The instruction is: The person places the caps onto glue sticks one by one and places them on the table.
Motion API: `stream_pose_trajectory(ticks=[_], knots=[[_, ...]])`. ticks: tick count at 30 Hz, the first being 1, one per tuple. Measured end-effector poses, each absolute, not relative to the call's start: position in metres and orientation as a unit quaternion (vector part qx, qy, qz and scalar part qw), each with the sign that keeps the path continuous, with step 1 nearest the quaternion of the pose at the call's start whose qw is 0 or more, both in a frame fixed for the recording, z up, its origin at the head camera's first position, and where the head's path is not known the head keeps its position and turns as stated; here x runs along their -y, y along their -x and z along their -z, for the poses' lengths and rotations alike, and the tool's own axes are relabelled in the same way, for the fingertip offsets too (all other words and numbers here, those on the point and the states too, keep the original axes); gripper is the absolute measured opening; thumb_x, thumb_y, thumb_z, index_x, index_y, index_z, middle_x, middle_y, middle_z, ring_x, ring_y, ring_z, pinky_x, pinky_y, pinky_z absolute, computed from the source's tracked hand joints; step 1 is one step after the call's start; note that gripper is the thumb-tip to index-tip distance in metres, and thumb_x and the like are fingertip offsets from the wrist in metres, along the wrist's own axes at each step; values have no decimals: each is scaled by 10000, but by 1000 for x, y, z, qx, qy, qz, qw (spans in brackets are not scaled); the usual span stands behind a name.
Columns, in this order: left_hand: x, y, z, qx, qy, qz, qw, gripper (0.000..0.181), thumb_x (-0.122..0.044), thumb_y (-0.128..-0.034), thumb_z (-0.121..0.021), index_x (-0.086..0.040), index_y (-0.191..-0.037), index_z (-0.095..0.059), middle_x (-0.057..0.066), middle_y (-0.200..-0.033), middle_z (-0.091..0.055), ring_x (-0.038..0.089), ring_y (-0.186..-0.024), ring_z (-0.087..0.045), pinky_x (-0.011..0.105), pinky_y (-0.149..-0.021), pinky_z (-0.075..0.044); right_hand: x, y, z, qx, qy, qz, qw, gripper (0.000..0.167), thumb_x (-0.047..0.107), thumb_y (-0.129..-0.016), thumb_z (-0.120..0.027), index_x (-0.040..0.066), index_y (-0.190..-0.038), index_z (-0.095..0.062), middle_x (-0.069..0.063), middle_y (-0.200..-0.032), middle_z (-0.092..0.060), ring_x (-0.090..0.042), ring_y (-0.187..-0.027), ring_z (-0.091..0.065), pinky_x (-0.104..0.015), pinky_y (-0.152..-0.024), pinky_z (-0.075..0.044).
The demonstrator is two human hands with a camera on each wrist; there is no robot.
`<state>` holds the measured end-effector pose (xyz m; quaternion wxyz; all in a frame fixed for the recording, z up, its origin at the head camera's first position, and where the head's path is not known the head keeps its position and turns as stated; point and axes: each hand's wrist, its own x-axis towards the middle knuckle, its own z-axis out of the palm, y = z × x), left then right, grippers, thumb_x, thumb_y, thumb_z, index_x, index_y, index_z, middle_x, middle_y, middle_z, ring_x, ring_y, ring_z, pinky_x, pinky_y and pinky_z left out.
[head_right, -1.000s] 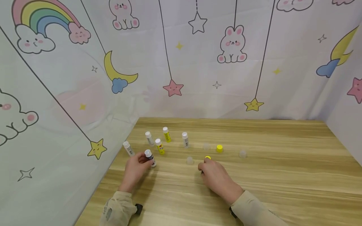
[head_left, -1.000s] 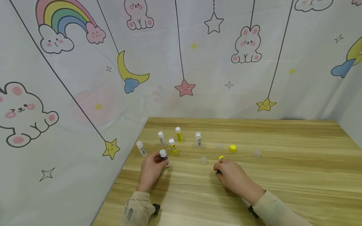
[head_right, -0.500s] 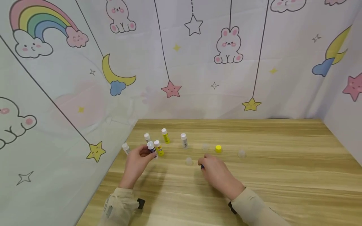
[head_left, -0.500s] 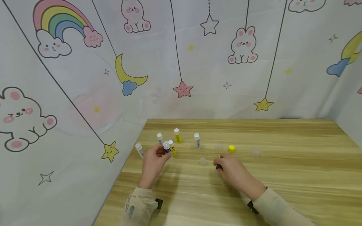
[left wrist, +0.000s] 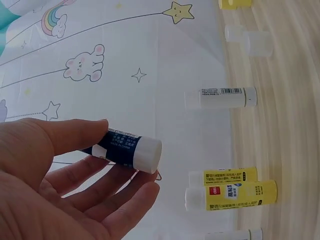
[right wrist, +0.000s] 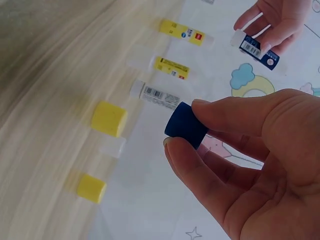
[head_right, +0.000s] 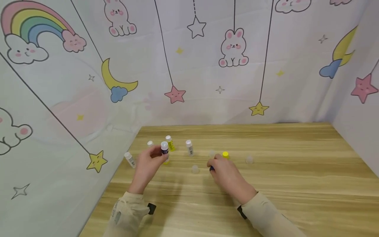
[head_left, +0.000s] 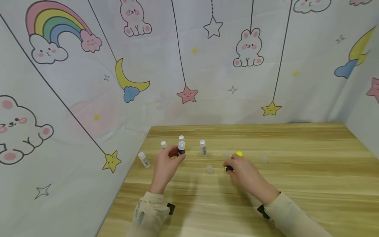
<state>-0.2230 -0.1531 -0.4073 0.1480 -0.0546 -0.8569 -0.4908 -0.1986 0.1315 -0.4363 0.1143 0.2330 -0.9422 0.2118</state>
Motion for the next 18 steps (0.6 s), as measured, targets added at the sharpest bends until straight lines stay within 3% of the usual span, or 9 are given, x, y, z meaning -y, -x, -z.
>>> stream_pose_trajectory(ticks=[18], knots=[[124, 236, 388, 851, 89, 483, 185, 311, -103, -870, -800, -114, -1172, -727, 64, -1058, -729, 204, -982, -698, 371, -810, -582, -144, 203, 416, 944, -194, -234, 127, 177, 23, -843, -792, 100, -999, -759, -11, -877, -601, -113, -720, -578, -259, -635, -524]])
